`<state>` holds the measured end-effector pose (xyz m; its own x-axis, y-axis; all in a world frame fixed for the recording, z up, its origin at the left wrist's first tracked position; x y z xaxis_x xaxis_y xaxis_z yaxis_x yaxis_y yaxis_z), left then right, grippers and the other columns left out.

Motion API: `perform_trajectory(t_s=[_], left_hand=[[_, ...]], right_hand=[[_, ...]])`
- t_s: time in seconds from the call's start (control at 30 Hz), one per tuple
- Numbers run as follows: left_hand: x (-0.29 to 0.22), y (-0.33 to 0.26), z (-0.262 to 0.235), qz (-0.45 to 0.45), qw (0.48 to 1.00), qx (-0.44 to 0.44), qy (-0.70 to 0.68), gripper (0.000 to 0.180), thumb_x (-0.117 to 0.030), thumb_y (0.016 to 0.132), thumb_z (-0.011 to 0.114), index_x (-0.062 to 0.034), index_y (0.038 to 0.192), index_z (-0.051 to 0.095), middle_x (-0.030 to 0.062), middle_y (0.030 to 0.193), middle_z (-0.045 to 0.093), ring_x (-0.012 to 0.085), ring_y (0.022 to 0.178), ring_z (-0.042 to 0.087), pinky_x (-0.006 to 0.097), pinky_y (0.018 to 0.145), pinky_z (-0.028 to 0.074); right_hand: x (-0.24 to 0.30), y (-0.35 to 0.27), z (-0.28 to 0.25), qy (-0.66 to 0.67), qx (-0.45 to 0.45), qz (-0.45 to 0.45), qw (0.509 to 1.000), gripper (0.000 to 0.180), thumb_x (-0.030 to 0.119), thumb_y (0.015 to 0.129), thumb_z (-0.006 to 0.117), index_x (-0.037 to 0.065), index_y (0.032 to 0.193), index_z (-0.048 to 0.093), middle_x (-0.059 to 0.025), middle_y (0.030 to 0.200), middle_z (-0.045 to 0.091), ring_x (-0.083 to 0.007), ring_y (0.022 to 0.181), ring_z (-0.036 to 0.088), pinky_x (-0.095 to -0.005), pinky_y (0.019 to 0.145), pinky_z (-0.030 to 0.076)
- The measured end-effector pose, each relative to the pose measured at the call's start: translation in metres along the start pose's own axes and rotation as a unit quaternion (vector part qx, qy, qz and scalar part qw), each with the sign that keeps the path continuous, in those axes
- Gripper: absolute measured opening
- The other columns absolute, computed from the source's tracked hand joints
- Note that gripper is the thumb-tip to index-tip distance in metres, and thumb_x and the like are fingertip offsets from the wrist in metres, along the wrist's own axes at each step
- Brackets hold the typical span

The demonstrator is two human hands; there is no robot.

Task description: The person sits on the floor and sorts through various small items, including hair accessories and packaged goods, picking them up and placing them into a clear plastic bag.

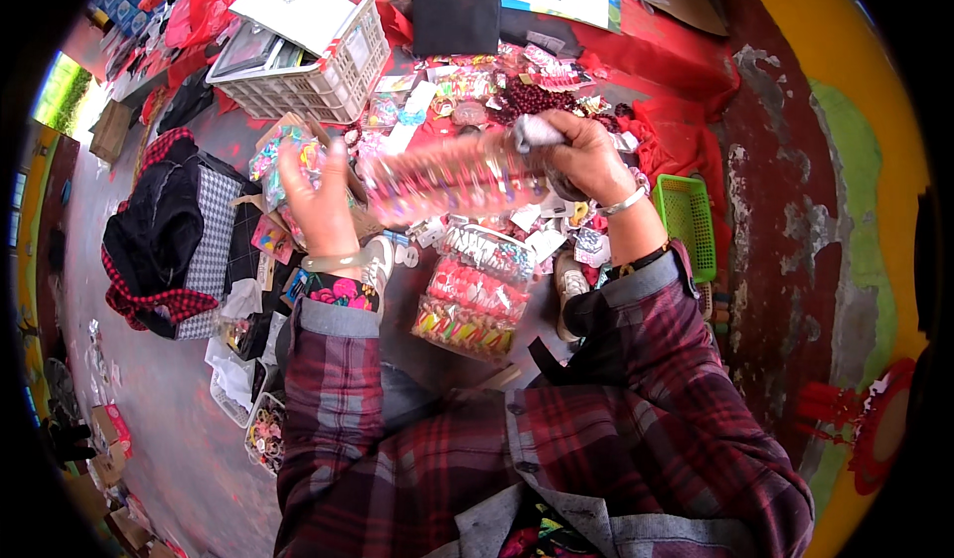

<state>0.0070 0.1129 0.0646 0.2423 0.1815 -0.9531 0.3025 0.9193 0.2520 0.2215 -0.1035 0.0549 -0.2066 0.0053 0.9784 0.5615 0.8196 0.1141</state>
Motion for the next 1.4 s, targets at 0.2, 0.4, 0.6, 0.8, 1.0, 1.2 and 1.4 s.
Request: perform_trajectory(t_s=[0.2, 0.4, 0.6, 0.8, 1.0, 1.2, 1.4], left_hand=[[0.036, -0.106, 0.109, -0.019, 0.748, 0.613, 0.253, 0.054, -0.017, 0.073, 0.074, -0.0006, 0.119, 0.052, 0.0106, 0.111, 0.06, 0.0171, 0.102, 0.057, 0.031, 0.089, 0.044], [0.081, -0.162, 0.105, -0.341, 0.678, 0.65, -0.04, 0.038, -0.007, 0.085, 0.059, 0.0013, 0.121, 0.051, 0.0067, 0.108, 0.061, 0.0124, 0.095, 0.059, 0.027, 0.082, 0.047], [0.068, -0.129, 0.105, -0.43, 0.715, 0.515, -0.197, 0.033, -0.006, 0.088, 0.053, 0.0045, 0.12, 0.049, 0.0121, 0.109, 0.06, 0.0192, 0.098, 0.06, 0.032, 0.083, 0.05], [0.083, -0.085, 0.079, -0.43, 0.811, 0.307, -0.253, 0.034, -0.001, 0.086, 0.052, 0.0051, 0.119, 0.048, 0.0139, 0.107, 0.06, 0.0223, 0.096, 0.061, 0.035, 0.084, 0.051], [0.076, -0.111, 0.091, -0.408, 0.777, 0.355, -0.322, 0.034, -0.026, 0.096, 0.042, -0.006, 0.123, 0.047, 0.0085, 0.111, 0.056, 0.0188, 0.099, 0.057, 0.034, 0.087, 0.047], [0.078, -0.117, 0.1, -0.464, 0.724, 0.319, -0.398, 0.033, -0.017, 0.092, 0.044, -0.0073, 0.123, 0.047, 0.0073, 0.113, 0.056, 0.0191, 0.101, 0.057, 0.034, 0.087, 0.047], [0.073, -0.12, 0.099, -0.438, 0.767, 0.371, -0.287, 0.045, 0.008, 0.077, 0.044, -0.002, 0.12, 0.049, 0.0084, 0.108, 0.058, 0.0191, 0.099, 0.059, 0.031, 0.081, 0.049]], right_hand=[[-0.002, -0.018, 0.058, -0.217, 0.207, 0.018, 0.954, 0.041, -0.011, 0.065, 0.051, 0.002, 0.101, 0.065, -0.0076, 0.088, 0.067, -0.0138, 0.084, 0.063, -0.0274, 0.075, 0.049], [0.002, -0.016, 0.055, -0.078, 0.213, 0.028, 0.974, 0.027, 0.004, 0.074, 0.067, 0.005, 0.1, 0.065, -0.0033, 0.082, 0.065, -0.0103, 0.078, 0.058, -0.0267, 0.073, 0.047], [-0.044, -0.005, -0.045, 0.25, -0.175, 0.114, 0.945, 0.021, 0.02, 0.086, 0.061, 0.003, 0.098, 0.062, -0.0013, 0.082, 0.063, -0.01, 0.068, 0.059, -0.0239, 0.061, 0.049], [0.0, -0.012, -0.033, 0.268, -0.208, 0.001, 0.941, 0.032, 0.034, 0.092, 0.052, 0.004, 0.101, 0.058, -0.0035, 0.082, 0.062, -0.0099, 0.068, 0.058, -0.0249, 0.061, 0.048], [0.044, -0.042, 0.118, -0.334, 0.005, -0.186, 0.924, 0.051, 0.02, 0.084, 0.055, 0.003, 0.13, 0.04, -0.0149, 0.134, 0.042, -0.0319, 0.131, 0.03, -0.0483, 0.108, 0.016], [0.047, -0.037, 0.114, -0.407, -0.02, -0.199, 0.891, 0.052, 0.024, 0.085, 0.054, 0.002, 0.13, 0.04, -0.0135, 0.137, 0.04, -0.0285, 0.131, 0.031, -0.0452, 0.108, 0.019], [0.041, -0.022, 0.092, -0.479, -0.086, -0.18, 0.855, 0.048, 0.023, 0.086, 0.052, 0.001, 0.128, 0.044, -0.0131, 0.136, 0.042, -0.0273, 0.13, 0.034, -0.0447, 0.108, 0.021]])
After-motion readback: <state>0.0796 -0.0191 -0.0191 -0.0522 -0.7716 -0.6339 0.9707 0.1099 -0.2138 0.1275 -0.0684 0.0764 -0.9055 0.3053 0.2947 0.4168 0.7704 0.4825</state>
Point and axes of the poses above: each hand's wrist, its own y-axis towards the middle knuckle, its own z-axis out of the palm, x = y × z, the point moved 10 cm from there along y, towards the middle knuckle
